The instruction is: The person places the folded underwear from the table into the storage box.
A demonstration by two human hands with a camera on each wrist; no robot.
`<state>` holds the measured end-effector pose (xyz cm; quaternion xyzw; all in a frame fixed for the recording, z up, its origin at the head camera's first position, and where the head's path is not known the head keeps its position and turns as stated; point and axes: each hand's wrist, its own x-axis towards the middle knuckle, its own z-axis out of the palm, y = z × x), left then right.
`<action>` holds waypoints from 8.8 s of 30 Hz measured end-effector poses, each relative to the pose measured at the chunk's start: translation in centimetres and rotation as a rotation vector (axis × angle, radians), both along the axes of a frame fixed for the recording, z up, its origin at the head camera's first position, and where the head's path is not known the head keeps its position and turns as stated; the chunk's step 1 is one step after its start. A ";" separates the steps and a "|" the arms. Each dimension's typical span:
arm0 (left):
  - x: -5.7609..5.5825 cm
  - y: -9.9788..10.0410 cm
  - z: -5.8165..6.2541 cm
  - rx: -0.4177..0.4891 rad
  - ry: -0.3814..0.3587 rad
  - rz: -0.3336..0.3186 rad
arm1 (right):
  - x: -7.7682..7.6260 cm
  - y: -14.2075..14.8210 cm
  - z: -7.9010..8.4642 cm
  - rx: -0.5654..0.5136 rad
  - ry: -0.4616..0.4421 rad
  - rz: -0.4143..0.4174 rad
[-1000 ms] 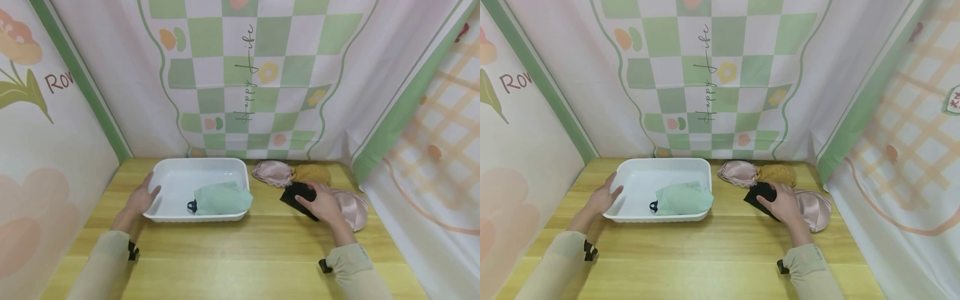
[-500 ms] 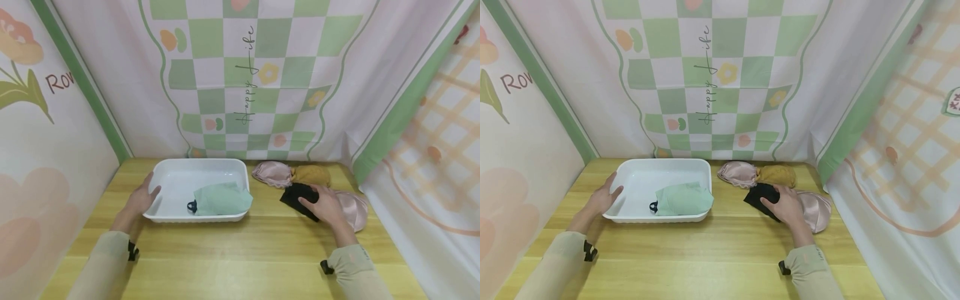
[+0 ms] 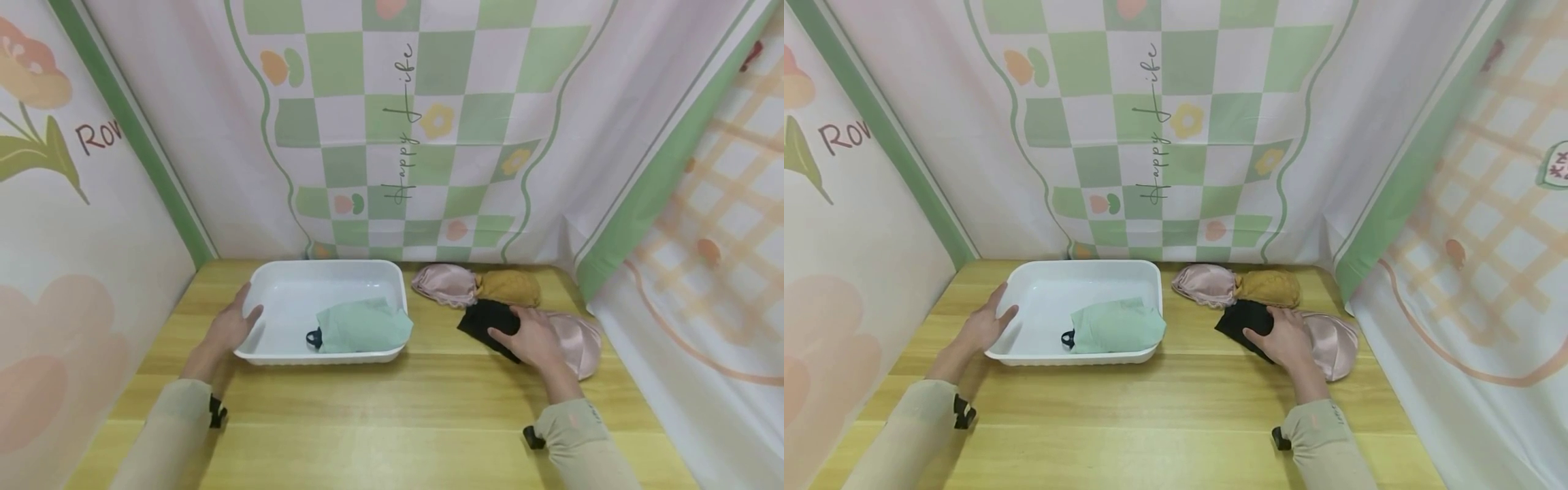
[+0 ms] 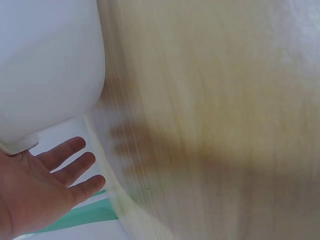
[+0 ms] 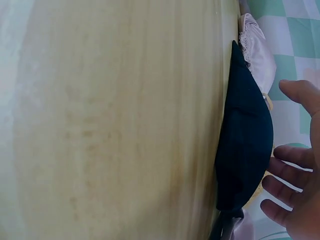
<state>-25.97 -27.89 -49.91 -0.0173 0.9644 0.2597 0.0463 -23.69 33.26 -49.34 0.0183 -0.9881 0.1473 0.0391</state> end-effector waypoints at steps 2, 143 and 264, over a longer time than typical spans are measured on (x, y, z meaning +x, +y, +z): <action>0.0 0.0 -0.1 0.001 -0.001 0.002 | -0.1 0.0 -0.1 0.018 -0.013 -0.007; -0.4 -0.4 -0.2 -0.013 0.019 -0.036 | -1.8 -10.0 4.2 -0.113 0.149 0.106; -0.3 0.2 0.7 -0.001 -0.039 0.018 | -8.5 -19.9 5.6 0.008 0.105 0.283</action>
